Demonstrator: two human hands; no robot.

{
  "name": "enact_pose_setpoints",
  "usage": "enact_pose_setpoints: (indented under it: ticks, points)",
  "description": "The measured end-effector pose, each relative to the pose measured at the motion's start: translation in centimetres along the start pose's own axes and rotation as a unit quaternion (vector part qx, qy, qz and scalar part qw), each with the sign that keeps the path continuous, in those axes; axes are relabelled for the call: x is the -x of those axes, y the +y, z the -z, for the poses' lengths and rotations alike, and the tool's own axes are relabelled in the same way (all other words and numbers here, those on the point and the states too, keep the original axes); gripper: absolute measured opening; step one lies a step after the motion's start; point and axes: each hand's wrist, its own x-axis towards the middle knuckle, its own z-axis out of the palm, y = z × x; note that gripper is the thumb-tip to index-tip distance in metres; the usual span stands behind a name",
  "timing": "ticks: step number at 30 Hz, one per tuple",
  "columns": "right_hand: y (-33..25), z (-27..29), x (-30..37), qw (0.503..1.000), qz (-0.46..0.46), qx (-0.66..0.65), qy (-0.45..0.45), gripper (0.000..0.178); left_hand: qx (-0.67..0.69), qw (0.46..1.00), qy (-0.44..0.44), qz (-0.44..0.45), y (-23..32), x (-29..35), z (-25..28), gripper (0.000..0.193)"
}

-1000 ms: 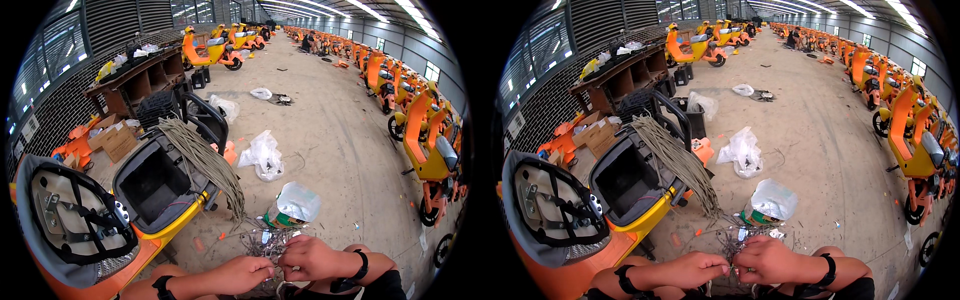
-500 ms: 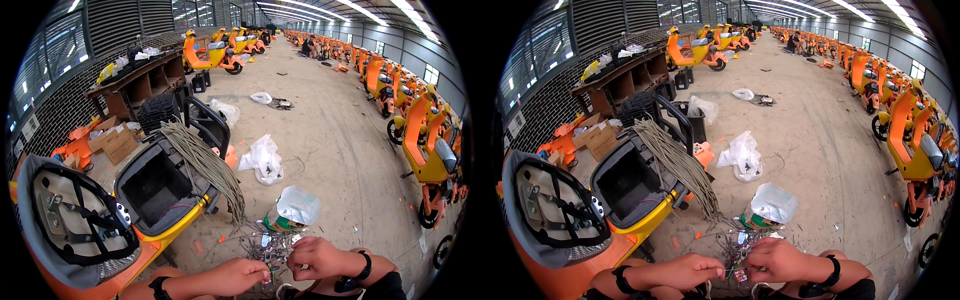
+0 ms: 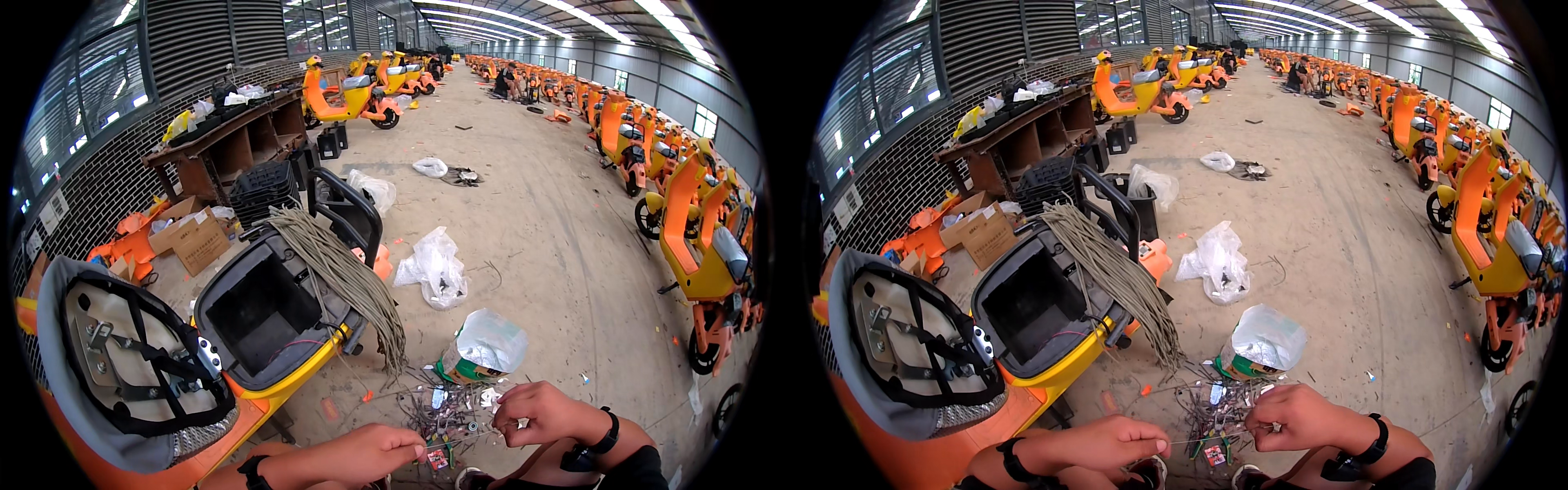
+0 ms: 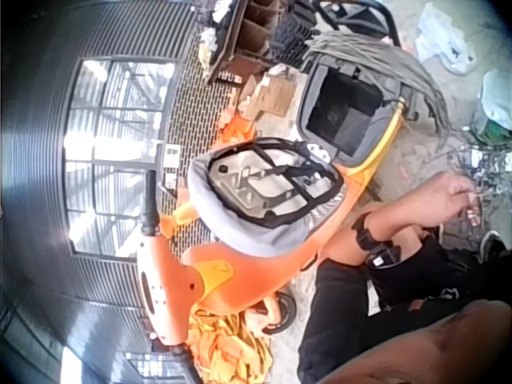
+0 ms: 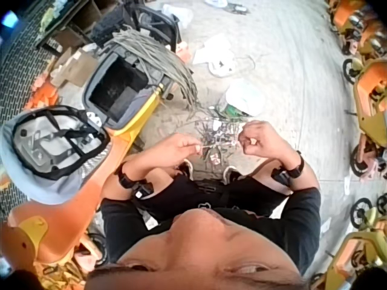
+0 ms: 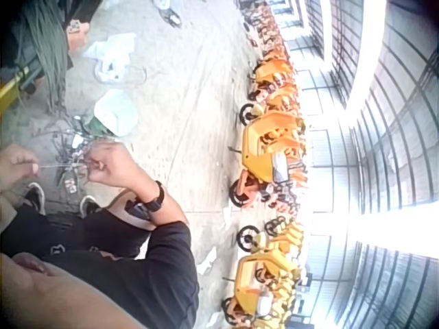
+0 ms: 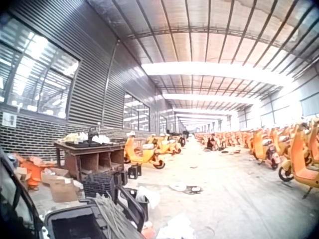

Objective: The person handles a bundle of electrical wires, using pliers to trim them while seated on the floor next to a yellow scooter in a factory.

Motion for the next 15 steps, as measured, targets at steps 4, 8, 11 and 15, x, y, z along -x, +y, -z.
enact_pose_setpoints:
  ticks: [4,8,11,15]
  points:
    - [0.0,0.2,0.6,0.999,-0.031,-0.021,-0.014,0.011,0.001,1.000,-0.010,0.004,-0.3,0.3,0.1,0.025]
    - [0.4,0.8,1.2,0.996,-0.060,-0.055,-0.031,0.012,0.028,0.999,-0.011,-0.025,-1.2,0.7,0.4,0.027]
    - [0.8,1.4,1.2,0.994,-0.076,-0.060,-0.048,0.012,0.017,0.999,0.009,-0.031,-1.5,0.9,0.6,0.028]
    - [3.0,3.7,2.4,0.985,-0.153,-0.078,-0.030,0.012,0.058,0.985,0.150,-0.066,-1.1,2.4,1.9,0.024]
